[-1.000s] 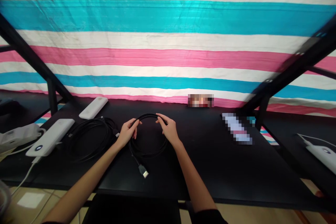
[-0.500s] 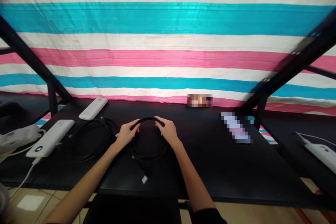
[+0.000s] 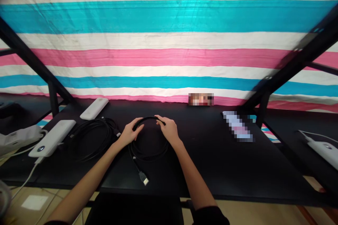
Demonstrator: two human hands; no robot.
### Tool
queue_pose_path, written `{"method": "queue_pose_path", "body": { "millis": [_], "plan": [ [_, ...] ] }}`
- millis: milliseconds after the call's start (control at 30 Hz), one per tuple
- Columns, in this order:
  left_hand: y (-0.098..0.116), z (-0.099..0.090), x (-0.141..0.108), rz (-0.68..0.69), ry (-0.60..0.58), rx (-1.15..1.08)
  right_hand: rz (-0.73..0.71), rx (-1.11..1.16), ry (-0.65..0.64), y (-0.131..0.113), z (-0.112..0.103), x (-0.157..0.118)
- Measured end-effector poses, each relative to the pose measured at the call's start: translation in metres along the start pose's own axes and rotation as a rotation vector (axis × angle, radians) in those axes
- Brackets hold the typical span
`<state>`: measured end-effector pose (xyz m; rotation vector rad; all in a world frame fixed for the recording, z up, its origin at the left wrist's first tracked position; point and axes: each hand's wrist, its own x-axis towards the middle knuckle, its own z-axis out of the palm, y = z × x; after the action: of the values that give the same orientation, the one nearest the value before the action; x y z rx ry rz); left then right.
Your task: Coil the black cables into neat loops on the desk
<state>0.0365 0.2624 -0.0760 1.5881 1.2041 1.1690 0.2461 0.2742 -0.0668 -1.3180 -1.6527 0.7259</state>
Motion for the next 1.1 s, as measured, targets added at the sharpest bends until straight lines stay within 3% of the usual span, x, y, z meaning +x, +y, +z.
{"method": "queue_pose_path", "body": {
  "millis": [233, 433, 533, 667, 833, 967, 1100],
  "plan": [
    [0.004, 0.004, -0.001, -0.062, 0.026, -0.194, 0.106, 0.225, 0.008, -0.007, 0.003, 0.0],
    [-0.004, 0.002, 0.004, -0.12, 0.231, -0.41, 0.328, 0.553, -0.1, -0.006, 0.019, 0.0],
    [-0.007, 0.002, 0.005, -0.143, 0.267, -0.484, 0.406, 0.728, -0.157, -0.001, 0.029, -0.002],
    [-0.002, 0.005, 0.004, -0.178, 0.147, -0.529, 0.447, 0.915, -0.169, 0.01, 0.034, -0.004],
    [0.009, 0.02, -0.006, -0.168, -0.043, -0.476, 0.426, 1.067, -0.065, 0.02, 0.027, -0.003],
    [0.01, 0.029, -0.012, -0.195, -0.123, -0.398, 0.421, 1.114, -0.012, 0.017, 0.023, -0.002],
    [0.006, 0.024, -0.012, -0.279, -0.215, -0.359, 0.455, 1.13, -0.021, 0.004, 0.022, 0.0]
  ]
}}
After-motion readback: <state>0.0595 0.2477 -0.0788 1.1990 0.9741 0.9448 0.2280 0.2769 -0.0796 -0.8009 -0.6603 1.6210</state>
